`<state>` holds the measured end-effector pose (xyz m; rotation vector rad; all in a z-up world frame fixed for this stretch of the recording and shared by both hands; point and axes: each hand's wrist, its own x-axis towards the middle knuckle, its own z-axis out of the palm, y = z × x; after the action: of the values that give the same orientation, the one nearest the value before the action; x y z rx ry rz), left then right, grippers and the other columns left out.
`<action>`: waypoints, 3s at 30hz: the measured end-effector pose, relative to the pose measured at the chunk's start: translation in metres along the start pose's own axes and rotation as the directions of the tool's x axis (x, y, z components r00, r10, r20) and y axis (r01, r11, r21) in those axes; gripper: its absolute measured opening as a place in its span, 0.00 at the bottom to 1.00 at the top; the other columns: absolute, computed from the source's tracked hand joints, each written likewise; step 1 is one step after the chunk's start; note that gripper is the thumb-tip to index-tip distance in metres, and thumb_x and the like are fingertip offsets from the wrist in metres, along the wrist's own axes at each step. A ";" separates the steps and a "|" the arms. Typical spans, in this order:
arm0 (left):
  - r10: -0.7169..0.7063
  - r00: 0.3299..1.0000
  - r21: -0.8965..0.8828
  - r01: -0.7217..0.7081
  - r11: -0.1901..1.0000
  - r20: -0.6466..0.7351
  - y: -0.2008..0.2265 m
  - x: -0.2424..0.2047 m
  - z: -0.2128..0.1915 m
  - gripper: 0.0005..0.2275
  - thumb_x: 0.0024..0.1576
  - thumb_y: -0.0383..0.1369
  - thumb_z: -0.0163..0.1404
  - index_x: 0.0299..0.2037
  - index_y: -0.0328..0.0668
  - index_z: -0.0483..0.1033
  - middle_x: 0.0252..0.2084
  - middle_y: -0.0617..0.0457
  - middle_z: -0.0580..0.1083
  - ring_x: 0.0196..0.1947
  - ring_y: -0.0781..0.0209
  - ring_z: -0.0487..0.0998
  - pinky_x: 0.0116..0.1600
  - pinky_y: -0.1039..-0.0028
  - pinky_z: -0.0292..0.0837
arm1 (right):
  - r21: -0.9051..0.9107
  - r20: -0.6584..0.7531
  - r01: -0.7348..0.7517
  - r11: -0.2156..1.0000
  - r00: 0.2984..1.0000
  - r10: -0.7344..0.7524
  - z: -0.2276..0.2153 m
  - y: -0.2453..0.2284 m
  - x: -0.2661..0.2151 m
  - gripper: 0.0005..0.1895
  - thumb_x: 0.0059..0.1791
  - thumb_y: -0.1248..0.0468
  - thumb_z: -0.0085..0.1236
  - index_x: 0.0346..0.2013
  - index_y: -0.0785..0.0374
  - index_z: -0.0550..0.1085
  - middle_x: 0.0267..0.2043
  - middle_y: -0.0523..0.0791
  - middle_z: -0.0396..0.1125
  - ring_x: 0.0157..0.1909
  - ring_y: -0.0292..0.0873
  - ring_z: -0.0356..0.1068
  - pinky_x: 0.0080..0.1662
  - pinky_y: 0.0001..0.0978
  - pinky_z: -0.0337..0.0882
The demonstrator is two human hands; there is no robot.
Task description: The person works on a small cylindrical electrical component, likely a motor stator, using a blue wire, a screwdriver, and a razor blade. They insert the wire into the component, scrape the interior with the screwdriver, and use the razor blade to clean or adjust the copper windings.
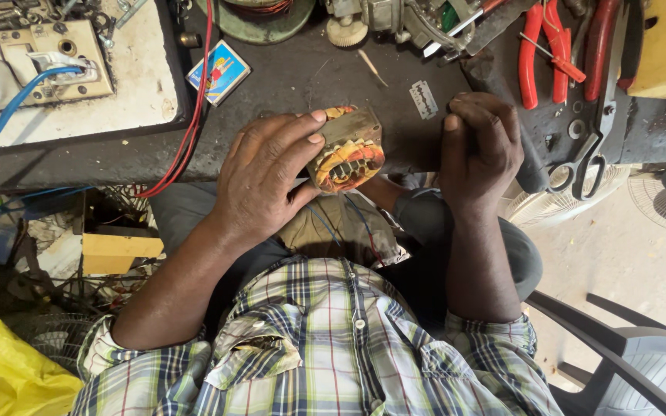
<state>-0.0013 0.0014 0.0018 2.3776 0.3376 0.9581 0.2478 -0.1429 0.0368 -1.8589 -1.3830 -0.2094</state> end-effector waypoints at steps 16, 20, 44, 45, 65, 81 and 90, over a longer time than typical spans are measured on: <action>-0.062 0.998 0.010 0.062 0.998 0.033 0.005 0.004 -0.002 0.44 0.45 0.34 0.72 0.70 0.44 0.57 0.73 0.49 0.63 0.68 0.45 0.68 0.70 0.53 0.65 | 0.105 -0.060 -0.035 0.994 0.997 0.041 0.004 0.020 -0.019 0.17 0.56 0.78 0.58 0.58 0.66 0.69 0.54 0.52 0.72 0.53 0.47 0.74 0.56 0.33 0.73; -0.056 0.995 0.032 0.054 0.998 0.078 0.006 0.010 -0.002 0.45 0.45 0.34 0.70 0.72 0.43 0.55 0.74 0.48 0.61 0.69 0.45 0.66 0.70 0.50 0.60 | 0.262 -0.013 0.018 0.965 1.000 -0.015 -0.016 0.014 -0.020 0.18 0.55 0.80 0.57 0.57 0.66 0.66 0.50 0.56 0.73 0.43 0.46 0.74 0.42 0.27 0.74; 0.015 0.994 -0.043 -0.011 0.999 0.105 -0.001 0.018 -0.003 0.42 0.49 0.34 0.68 0.74 0.47 0.56 0.76 0.53 0.58 0.68 0.45 0.65 0.69 0.52 0.59 | 0.226 0.568 0.540 0.810 0.603 -0.560 -0.019 -0.062 0.049 0.23 0.49 0.70 0.66 0.55 0.63 0.67 0.42 0.48 0.75 0.40 0.51 0.77 0.41 0.40 0.76; 0.020 0.996 -0.047 -0.016 0.999 0.092 -0.001 0.018 -0.003 0.42 0.49 0.35 0.68 0.73 0.47 0.57 0.75 0.54 0.59 0.68 0.45 0.65 0.68 0.52 0.59 | 0.233 0.569 0.535 0.812 0.602 -0.560 -0.019 -0.062 0.049 0.23 0.49 0.70 0.66 0.56 0.62 0.67 0.42 0.48 0.75 0.40 0.51 0.77 0.41 0.40 0.76; 0.019 0.996 -0.068 -0.013 0.998 0.088 -0.003 0.015 0.001 0.40 0.50 0.38 0.67 0.73 0.48 0.58 0.75 0.54 0.59 0.69 0.48 0.65 0.69 0.53 0.59 | 0.234 0.595 0.547 0.804 0.573 -0.563 -0.020 -0.064 0.052 0.23 0.49 0.72 0.64 0.57 0.61 0.68 0.45 0.47 0.76 0.41 0.49 0.78 0.41 0.39 0.76; 0.030 0.997 -0.062 -0.025 0.998 0.075 -0.003 0.015 0.000 0.40 0.51 0.38 0.67 0.74 0.47 0.57 0.76 0.53 0.59 0.69 0.46 0.65 0.69 0.53 0.60 | 0.227 0.619 0.568 0.791 0.543 -0.568 -0.021 -0.065 0.057 0.23 0.48 0.72 0.64 0.56 0.60 0.67 0.47 0.47 0.76 0.37 0.50 0.75 0.37 0.40 0.72; 0.016 0.995 -0.059 -0.010 0.998 0.098 -0.001 0.015 -0.005 0.42 0.50 0.35 0.67 0.74 0.47 0.56 0.77 0.53 0.58 0.69 0.45 0.66 0.69 0.53 0.61 | 0.228 0.612 0.574 0.786 0.543 -0.575 -0.021 -0.064 0.058 0.24 0.47 0.73 0.63 0.56 0.60 0.67 0.39 0.45 0.73 0.34 0.50 0.72 0.36 0.41 0.70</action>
<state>0.0053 0.0106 0.0127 2.3669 0.2531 0.8412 0.2218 -0.1087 0.1145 -1.4362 -2.4897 0.1556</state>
